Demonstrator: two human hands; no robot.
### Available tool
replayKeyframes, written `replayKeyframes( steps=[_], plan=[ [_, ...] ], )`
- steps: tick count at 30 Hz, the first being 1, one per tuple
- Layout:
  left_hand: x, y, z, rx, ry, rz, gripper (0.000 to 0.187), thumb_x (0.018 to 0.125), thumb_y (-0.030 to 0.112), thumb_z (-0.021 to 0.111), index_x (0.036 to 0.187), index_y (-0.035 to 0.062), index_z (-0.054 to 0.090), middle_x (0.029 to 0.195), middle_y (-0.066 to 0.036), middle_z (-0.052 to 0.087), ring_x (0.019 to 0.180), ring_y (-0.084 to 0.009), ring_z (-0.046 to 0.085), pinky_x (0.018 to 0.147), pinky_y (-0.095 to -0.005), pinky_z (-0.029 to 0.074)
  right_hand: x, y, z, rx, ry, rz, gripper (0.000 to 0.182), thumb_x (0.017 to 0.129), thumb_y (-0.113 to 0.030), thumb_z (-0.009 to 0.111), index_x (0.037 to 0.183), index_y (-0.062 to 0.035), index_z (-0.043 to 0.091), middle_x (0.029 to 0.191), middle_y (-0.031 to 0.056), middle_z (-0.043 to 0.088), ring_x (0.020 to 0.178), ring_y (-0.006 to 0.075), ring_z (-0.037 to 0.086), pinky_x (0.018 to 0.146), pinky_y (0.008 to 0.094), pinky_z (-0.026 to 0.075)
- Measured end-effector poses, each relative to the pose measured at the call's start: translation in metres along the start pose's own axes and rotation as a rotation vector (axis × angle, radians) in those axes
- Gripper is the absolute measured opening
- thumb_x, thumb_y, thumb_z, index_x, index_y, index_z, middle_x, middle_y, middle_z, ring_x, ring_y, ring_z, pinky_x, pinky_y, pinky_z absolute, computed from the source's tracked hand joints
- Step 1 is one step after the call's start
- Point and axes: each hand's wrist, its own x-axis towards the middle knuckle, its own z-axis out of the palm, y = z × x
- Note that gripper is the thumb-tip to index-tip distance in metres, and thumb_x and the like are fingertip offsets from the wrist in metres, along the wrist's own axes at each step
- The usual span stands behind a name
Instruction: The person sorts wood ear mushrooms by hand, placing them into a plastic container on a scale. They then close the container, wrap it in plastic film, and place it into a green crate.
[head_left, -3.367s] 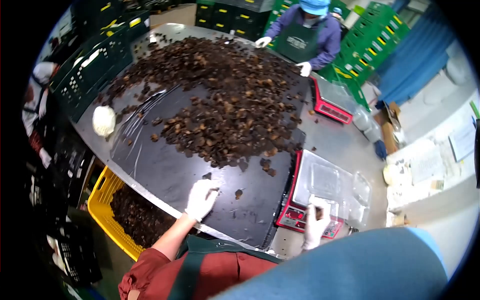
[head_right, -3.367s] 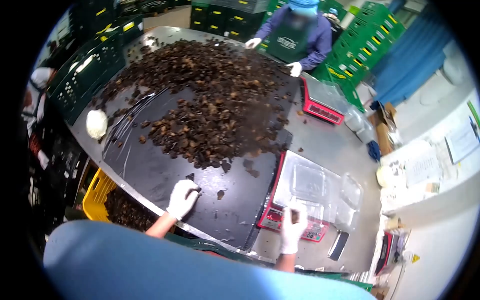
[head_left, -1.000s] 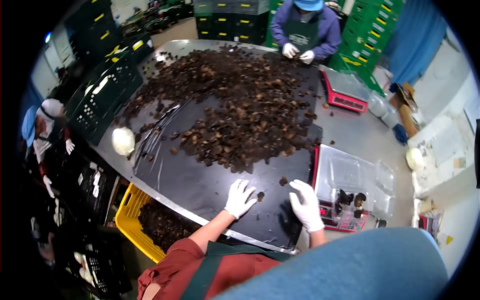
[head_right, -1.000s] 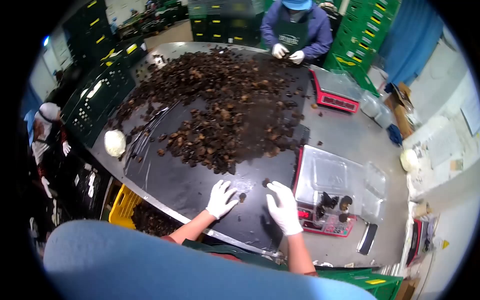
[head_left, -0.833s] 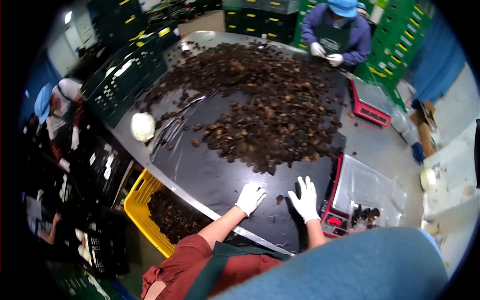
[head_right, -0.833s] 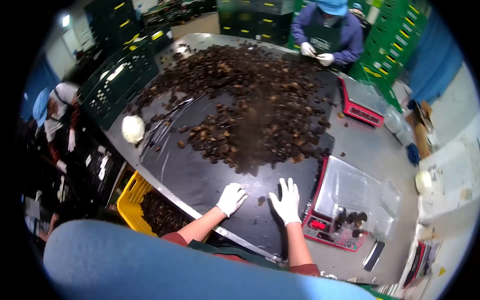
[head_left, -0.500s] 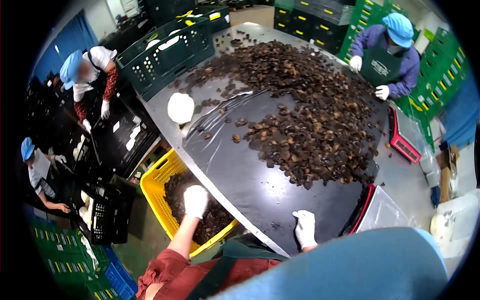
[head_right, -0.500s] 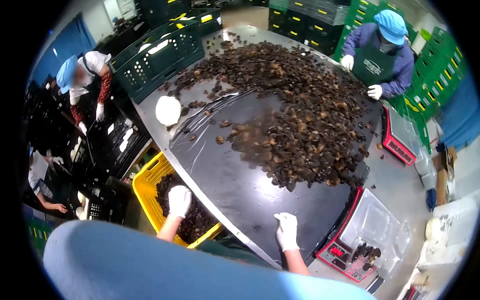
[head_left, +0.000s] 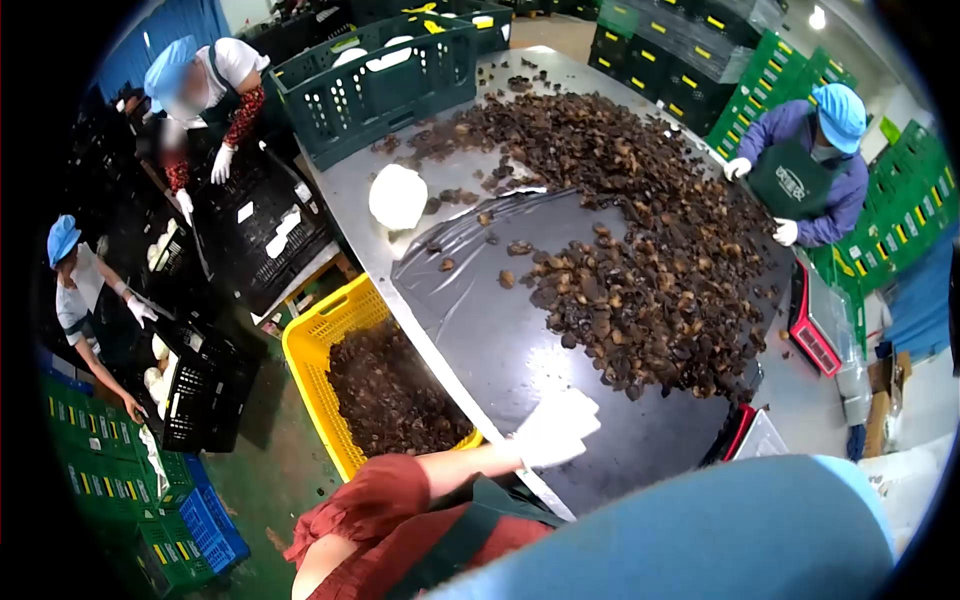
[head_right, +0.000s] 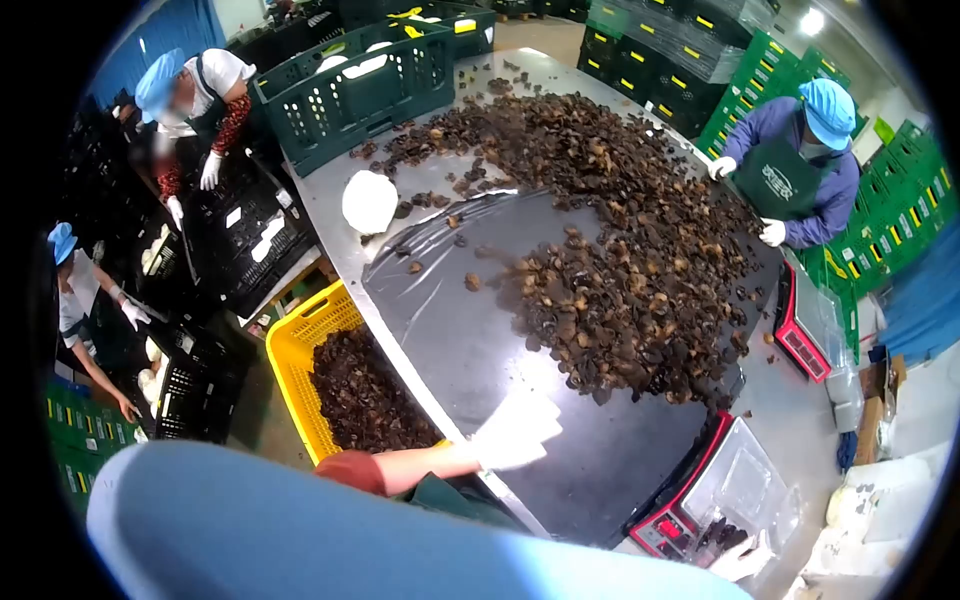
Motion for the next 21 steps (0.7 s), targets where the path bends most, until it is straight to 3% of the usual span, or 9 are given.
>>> replayKeyframes(
  steps=[1,4,8,9,12,15,18,19,21],
  plan=[
    [0.009,0.032,0.001,-0.039,-0.21,0.11,0.04,0.073,0.026,0.061,0.11,0.0111,0.061,0.12,-0.013,0.054,0.107,-0.0343,0.05,0.087,-0.0519,0.04,0.0,0.01,-0.011,-0.147,-0.061,-0.036,0.033,0.091,-0.017,0.055,0.118,0.0026,0.058,0.118,0.0203,0.059,0.111,0.0343,0.054,0.103,0.0435,0.038],
    [-0.029,0.05,0.123,-0.011,-0.012,0.48,0.048,0.08,0.037,0.061,0.122,0.014,0.054,0.135,-0.01,0.045,0.125,-0.0327,0.039,0.099,-0.0547,0.032,-0.002,-0.017,-0.029,-0.285,-0.069,-0.026,0.043,0.092,-0.026,0.059,0.124,0.0028,0.055,0.122,0.0222,0.058,0.116,0.0365,0.052,0.105,0.0448,0.036],
    [-0.002,0.049,0.049,0.167,-0.401,-0.059,0.047,0.078,0.032,0.061,0.121,0.0152,0.055,0.132,-0.01,0.047,0.119,-0.0316,0.042,0.094,-0.0557,0.031,0.002,-0.075,-0.047,-0.15,-0.056,0.014,0.041,0.093,-0.02,0.058,0.126,0.0034,0.053,0.127,0.0212,0.054,0.12,0.0346,0.049,0.107,0.0428,0.034],
    [-0.025,0.018,0.057,0.168,0.142,-0.023,0.041,0.075,0.028,0.06,0.114,0.0157,0.057,0.116,-0.007,0.052,0.103,-0.0277,0.046,0.085,-0.0511,0.033,0.002,-0.082,-0.049,-0.107,-0.044,0.034,0.04,0.093,-0.018,0.058,0.127,0.0035,0.052,0.128,0.0208,0.053,0.121,0.0339,0.049,0.107,0.0424,0.033],
    [-0.056,-0.024,-0.013,0.503,0.004,-0.613,0.025,0.075,0.026,0.056,0.095,0.0128,0.053,0.106,-0.007,0.051,0.096,-0.0292,0.045,0.076,-0.0444,0.032,0.0,-0.101,-0.054,0.002,-0.042,0.059,0.039,0.093,-0.012,0.056,0.129,0.0017,0.051,0.132,0.0177,0.051,0.123,0.0314,0.047,0.109,0.0414,0.031],
    [-0.122,-0.076,-0.026,1.242,0.378,-0.645,0.025,0.079,0.026,0.054,0.097,0.0092,0.05,0.104,-0.012,0.047,0.097,-0.0325,0.043,0.078,-0.0472,0.031,-0.008,-0.135,-0.059,0.23,-0.13,0.106,0.037,0.091,-0.005,0.056,0.127,0.0006,0.053,0.133,0.0158,0.049,0.125,0.0289,0.046,0.107,0.0392,0.034],
    [-0.058,-0.006,-0.052,0.521,0.172,-0.787,0.03,0.072,0.024,0.058,0.096,0.0064,0.053,0.1,-0.015,0.05,0.089,-0.0332,0.047,0.071,-0.0471,0.034,-0.02,-0.152,-0.044,0.285,-0.174,0.01,0.035,0.089,0.0,0.056,0.124,-0.0008,0.056,0.132,0.0142,0.049,0.124,0.0271,0.046,0.105,0.0377,0.038],
    [-0.032,0.013,-0.04,0.478,0.031,-0.709,0.03,0.078,0.026,0.059,0.1,0.0061,0.059,0.109,-0.017,0.054,0.106,-0.0325,0.05,0.077,-0.0464,0.041,-0.02,-0.161,-0.036,0.39,-0.178,-0.033,0.035,0.088,0.001,0.055,0.123,-0.002,0.056,0.131,0.0137,0.05,0.124,0.0273,0.046,0.106,0.0385,0.037],
    [-0.027,0.016,0.051,0.167,0.308,-0.285,0.045,0.08,0.035,0.059,0.114,0.0059,0.058,0.12,-0.02,0.052,0.112,-0.038,0.046,0.094,-0.0559,0.035,-0.021,-0.19,-0.026,0.576,-0.224,0.042,0.035,0.088,0.001,0.056,0.123,-0.0024,0.057,0.13,0.0139,0.052,0.124,0.028,0.047,0.106,0.0392,0.036]
  ],
)
